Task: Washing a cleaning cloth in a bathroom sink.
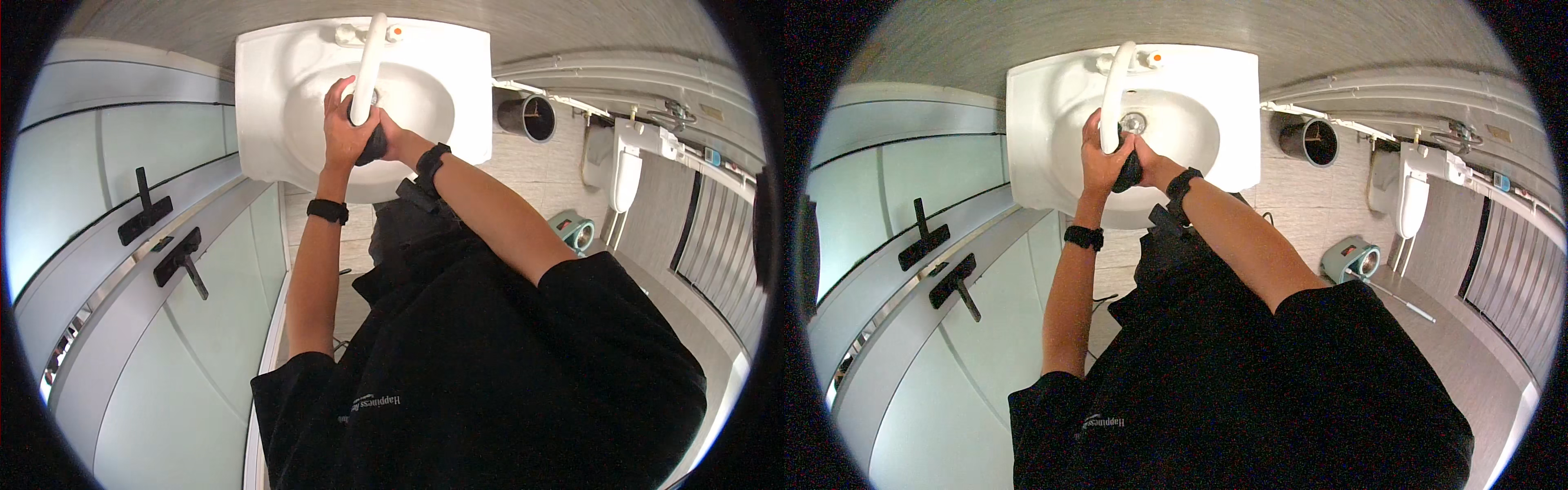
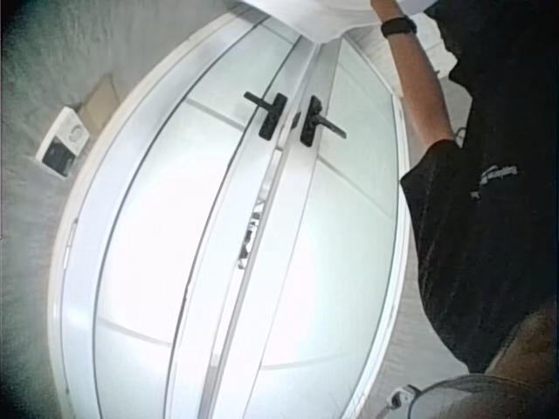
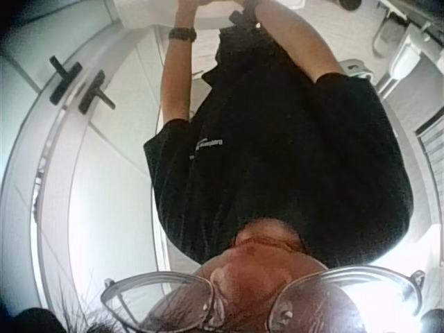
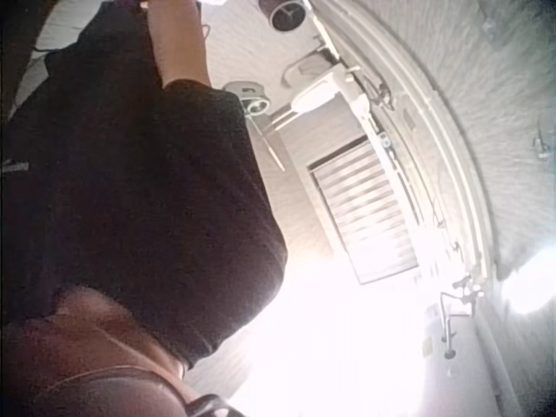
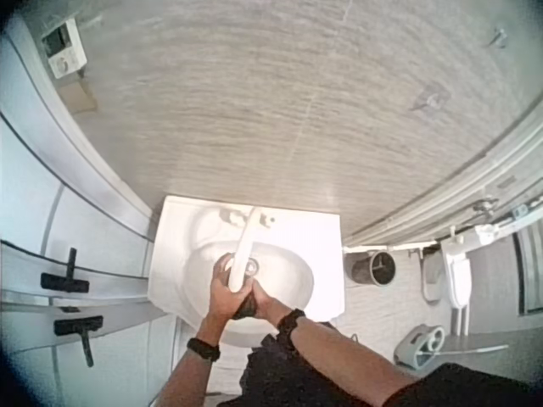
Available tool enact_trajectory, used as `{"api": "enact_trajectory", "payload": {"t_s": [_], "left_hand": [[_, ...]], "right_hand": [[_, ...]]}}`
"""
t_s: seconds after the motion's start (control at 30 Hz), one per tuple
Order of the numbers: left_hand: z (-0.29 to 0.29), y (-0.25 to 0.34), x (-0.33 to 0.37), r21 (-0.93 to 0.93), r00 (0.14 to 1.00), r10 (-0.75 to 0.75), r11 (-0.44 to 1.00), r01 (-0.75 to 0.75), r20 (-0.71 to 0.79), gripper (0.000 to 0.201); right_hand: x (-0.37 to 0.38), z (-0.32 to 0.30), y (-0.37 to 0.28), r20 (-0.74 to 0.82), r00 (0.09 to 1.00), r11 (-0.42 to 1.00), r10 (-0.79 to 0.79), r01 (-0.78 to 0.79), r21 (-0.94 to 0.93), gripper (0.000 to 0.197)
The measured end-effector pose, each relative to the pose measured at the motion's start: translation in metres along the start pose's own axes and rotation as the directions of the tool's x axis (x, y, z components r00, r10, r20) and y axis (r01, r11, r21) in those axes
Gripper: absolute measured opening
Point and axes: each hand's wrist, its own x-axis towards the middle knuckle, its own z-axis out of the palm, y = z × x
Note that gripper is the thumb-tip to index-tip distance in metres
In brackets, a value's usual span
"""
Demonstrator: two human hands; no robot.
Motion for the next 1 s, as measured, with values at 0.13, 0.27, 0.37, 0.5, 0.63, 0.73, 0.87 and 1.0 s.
{"api": "enact_trajectory", "payload": {"t_s": [0.13,0.27,0.37,0.5,0.63,0.73,0.87,1.0], "left_hand": [[0.003,-0.004,-0.014,-0.227,0.830,-0.476,0.809,0.543,0.291,0.029],[-0.004,0.001,-0.022,-0.255,0.767,-0.500,0.744,0.618,0.401,0.039],[-0.009,0.010,-0.030,-0.242,0.815,-0.404,0.814,0.528,0.416,0.054],[-0.005,0.019,-0.037,-0.369,0.791,-0.542,0.699,0.612,0.284,0.057],[0.003,0.011,-0.032,-0.401,0.826,-0.514,0.723,0.563,0.233,0.047],[0.002,0.000,-0.037,-0.303,0.845,-0.532,0.798,0.522,0.054,0.034],[-0.002,0.002,-0.034,-0.410,0.848,-0.530,0.779,0.474,-0.027,0.032],[-0.002,0.012,-0.023,-0.238,0.862,-0.504,0.832,0.500,0.050,0.028]], "right_hand": [[0.015,-0.014,0.007,0.050,0.997,0.993,-0.055,0.060,-0.105,0.052],[0.021,-0.018,0.004,-0.049,0.998,0.985,-0.039,0.030,-0.168,0.049],[0.022,-0.016,-0.004,-0.266,0.964,0.976,-0.007,-0.051,-0.210,0.049],[0.016,-0.001,-0.011,-0.534,0.845,0.955,0.021,-0.175,-0.239,0.049],[0.033,-0.029,-0.016,-0.254,0.967,0.989,0.000,-0.038,-0.143,0.041],[0.018,-0.009,-0.012,-0.210,0.978,0.982,0.007,-0.047,-0.184,0.052],[0.000,-0.007,-0.016,-0.202,0.979,0.951,-0.026,-0.038,-0.306,0.070],[-0.012,-0.012,-0.019,0.006,0.973,0.971,0.232,-0.232,-0.053,0.081]]}}
